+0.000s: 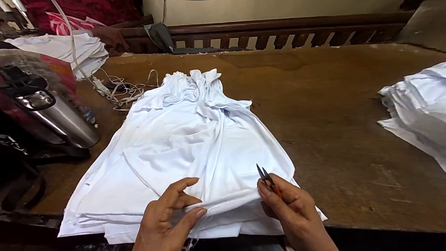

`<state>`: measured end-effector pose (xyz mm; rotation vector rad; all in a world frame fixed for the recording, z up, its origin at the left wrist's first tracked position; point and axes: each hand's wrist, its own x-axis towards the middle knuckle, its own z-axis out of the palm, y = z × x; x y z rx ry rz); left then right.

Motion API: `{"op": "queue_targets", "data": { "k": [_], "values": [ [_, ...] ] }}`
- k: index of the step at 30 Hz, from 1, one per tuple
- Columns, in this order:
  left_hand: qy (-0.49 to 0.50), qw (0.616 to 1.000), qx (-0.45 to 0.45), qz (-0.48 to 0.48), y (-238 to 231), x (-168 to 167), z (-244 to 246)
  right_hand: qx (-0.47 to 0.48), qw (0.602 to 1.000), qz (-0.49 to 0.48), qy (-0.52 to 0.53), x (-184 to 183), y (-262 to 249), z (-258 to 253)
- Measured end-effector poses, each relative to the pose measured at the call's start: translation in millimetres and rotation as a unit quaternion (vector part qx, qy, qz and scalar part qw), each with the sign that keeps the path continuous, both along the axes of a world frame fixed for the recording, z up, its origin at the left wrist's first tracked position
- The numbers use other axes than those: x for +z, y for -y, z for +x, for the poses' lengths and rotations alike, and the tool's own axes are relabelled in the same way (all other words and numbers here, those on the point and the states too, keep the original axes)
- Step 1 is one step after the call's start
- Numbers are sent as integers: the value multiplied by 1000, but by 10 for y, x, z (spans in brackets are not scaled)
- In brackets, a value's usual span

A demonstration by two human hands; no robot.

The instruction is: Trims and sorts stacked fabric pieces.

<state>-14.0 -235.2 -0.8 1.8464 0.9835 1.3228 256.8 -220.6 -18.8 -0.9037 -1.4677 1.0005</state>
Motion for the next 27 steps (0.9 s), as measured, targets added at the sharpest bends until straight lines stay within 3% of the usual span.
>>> {"op": "queue_targets", "data": {
  "k": [2, 4, 6, 10, 16, 22, 24, 27],
  "values": [
    [13, 999, -13, -39, 9, 16, -5, -54, 996, 33, 62, -28, -15, -22],
    [27, 996, -8, -79, 36, 54, 33, -139, 967, 127, 170, -48, 14, -60],
    [43, 994, 0, -103, 54, 84, 78, -155, 945, 176, 229, 48, 142, -131],
    [79, 988, -4, -131, 67, 163, 160, -51, 965, 156, 203, 154, 347, -378],
    [74, 990, -2, -117, 60, 164, 185, -9, 972, 171, 163, 32, 278, -489],
    [28, 990, 23, -136, 38, 160, 124, 168, 915, 211, 300, 91, 459, -352],
    [35, 987, 18, -156, 37, 176, 92, 142, 922, 179, 314, 77, 490, -289],
    [42, 983, 4, -178, 18, 190, 64, -11, 912, 197, 360, 113, 425, -168]
  ]
}}
